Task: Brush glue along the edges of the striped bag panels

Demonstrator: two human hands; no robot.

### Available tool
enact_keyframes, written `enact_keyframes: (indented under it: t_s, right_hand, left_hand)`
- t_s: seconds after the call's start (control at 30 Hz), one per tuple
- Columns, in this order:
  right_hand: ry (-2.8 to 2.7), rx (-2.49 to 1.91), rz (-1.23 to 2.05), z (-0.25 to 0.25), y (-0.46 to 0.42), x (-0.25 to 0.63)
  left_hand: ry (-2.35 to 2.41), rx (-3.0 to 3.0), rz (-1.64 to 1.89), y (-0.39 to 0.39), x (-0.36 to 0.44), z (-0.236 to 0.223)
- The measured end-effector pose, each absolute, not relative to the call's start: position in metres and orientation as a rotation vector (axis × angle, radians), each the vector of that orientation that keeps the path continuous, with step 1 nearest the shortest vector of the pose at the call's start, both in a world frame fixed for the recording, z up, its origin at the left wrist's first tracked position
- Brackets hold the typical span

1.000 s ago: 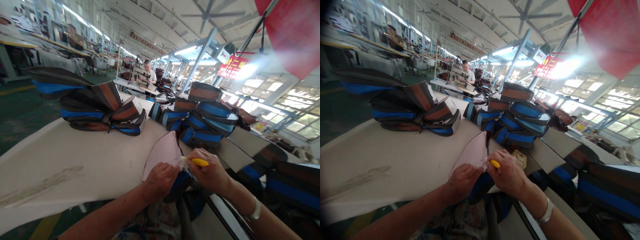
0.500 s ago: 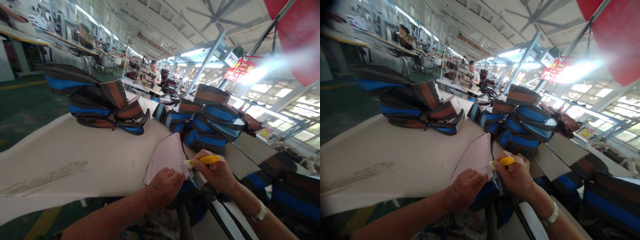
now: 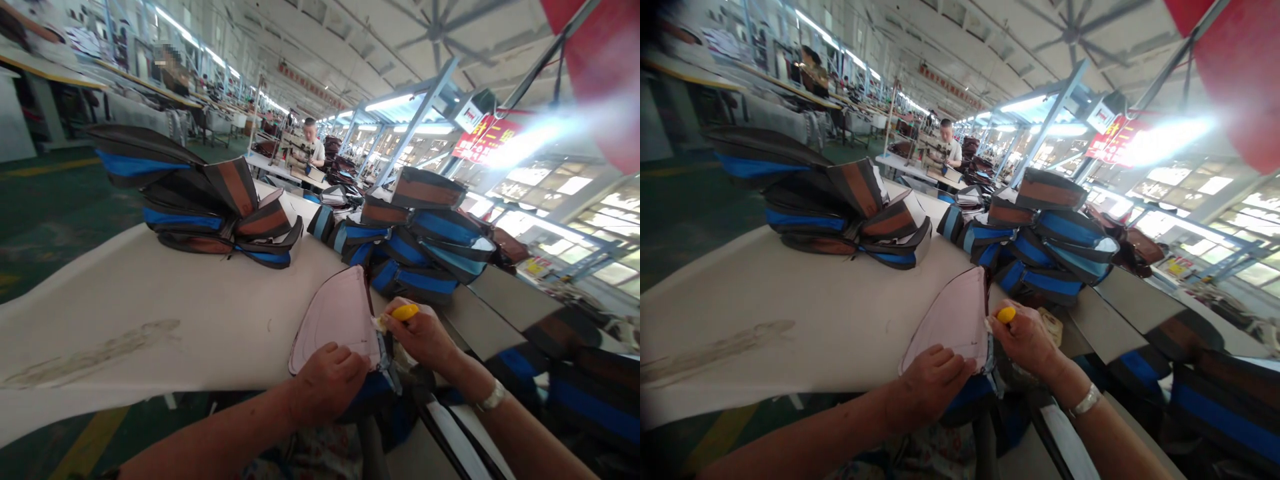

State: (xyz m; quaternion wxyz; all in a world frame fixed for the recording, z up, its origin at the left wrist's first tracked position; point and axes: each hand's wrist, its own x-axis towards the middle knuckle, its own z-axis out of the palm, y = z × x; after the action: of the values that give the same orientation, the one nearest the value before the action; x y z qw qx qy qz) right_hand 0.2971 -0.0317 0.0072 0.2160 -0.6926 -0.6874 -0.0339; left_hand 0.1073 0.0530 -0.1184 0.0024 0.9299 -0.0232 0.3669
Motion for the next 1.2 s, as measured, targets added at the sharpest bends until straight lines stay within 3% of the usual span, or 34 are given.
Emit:
enact_keyframes:
  t_s: [0.17,0.4,0.53,0.67,0.9,1.2]
  right_hand:
    - [-1.894,-1.928,0.156,0.018,-0.04,0.274]
    - [-1.658,-1.948,-0.34,0.011,-0.014,0.293]
    - [-1.362,-1.835,-0.432,0.018,-0.026,0.285]
    - [-1.058,-1.703,-0.296,0.014,-0.048,0.258]
    - [-0.961,-1.568,-0.265,-0.014,-0.055,0.231]
    - [-0.95,-1.518,-0.188,0.003,-0.041,0.222]
  left_hand:
    - [-0.106,2.898,1.245,0.053,0.103,-0.122]
    - [-0.171,2.758,1.302,0.089,0.092,-0.125]
    - [0.377,2.423,1.327,0.132,0.076,-0.134]
    - [0.921,1.908,1.334,0.139,0.054,-0.16]
    - [0.692,2.141,1.375,0.104,0.061,-0.179]
    - [0.438,1.932,1.187,0.121,0.087,-0.113]
